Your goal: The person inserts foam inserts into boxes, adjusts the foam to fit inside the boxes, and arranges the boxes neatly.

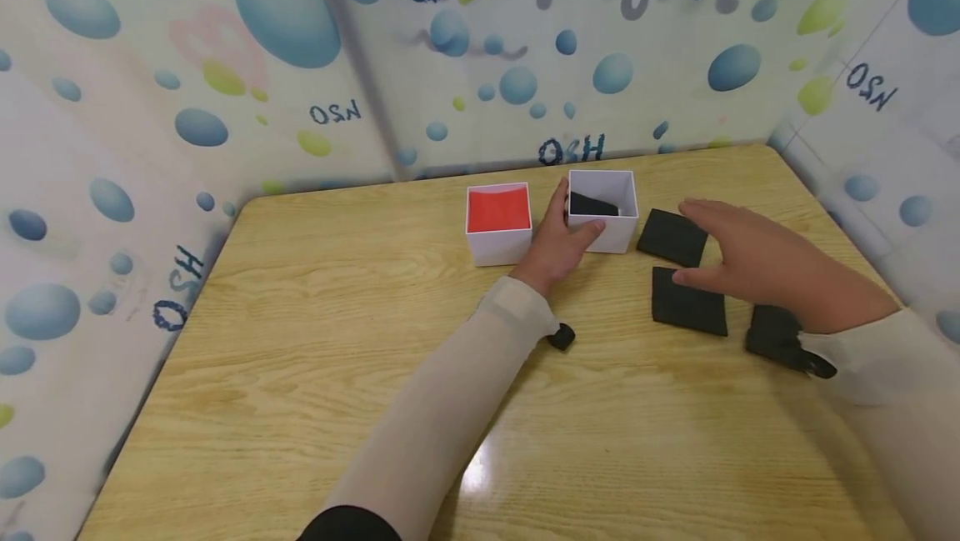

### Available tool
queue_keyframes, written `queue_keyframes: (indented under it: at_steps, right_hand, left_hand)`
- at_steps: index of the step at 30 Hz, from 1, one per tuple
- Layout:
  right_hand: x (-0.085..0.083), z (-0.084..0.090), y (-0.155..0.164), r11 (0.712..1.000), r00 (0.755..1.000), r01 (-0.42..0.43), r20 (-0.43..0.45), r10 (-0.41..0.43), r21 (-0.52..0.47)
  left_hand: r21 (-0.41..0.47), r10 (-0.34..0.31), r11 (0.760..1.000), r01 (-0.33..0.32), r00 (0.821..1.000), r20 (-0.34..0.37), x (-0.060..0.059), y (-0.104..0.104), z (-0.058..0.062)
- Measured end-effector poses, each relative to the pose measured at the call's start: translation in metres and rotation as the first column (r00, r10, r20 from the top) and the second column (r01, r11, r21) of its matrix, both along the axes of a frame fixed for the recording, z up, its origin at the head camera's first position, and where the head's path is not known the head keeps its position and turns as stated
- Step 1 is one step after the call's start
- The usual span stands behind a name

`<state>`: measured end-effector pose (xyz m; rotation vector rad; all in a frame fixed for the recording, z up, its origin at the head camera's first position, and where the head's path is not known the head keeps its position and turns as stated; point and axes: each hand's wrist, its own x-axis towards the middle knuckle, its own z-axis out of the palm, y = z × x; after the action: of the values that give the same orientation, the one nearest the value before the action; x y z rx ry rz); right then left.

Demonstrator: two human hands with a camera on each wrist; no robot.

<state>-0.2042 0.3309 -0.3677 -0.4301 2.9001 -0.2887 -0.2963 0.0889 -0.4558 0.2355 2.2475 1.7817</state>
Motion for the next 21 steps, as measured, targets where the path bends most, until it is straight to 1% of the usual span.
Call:
queue_keyframes:
  at_steps: [5, 12, 15, 18, 21]
  right_hand:
    - [0.009, -0.009, 0.017, 0.999, 1.000, 0.025, 0.007, -0.025, 0.039]
    - [0.019, -0.025, 0.034, 0.997, 0.994, 0.066, 0.082, -0.070, 0.046]
    - [0.021, -0.032, 0.036, 0.997, 0.993, 0.064, 0.097, -0.068, 0.042]
    - [0.023, -0.037, 0.037, 0.997, 0.993, 0.061, 0.098, -0.065, 0.042]
    - [0.024, -0.042, 0.037, 0.999, 0.995, 0.041, 0.089, -0.044, 0.032]
  left_hand:
    - [-0.003, -0.005, 1.000, 0.005, 1.000, -0.001, -0.001, 0.000, -0.001]
    - [-0.013, -0.017, 1.000, 0.017, 1.000, -0.007, -0.001, -0.001, -0.001]
    - [-0.017, -0.017, 1.000, 0.016, 1.000, -0.013, -0.001, -0.001, -0.001]
    - [-0.017, -0.016, 1.000, 0.015, 1.000, -0.016, -0.001, -0.001, -0.002]
    - [-0.015, -0.011, 1.000, 0.011, 1.000, -0.013, -0.001, -0.001, -0.002]
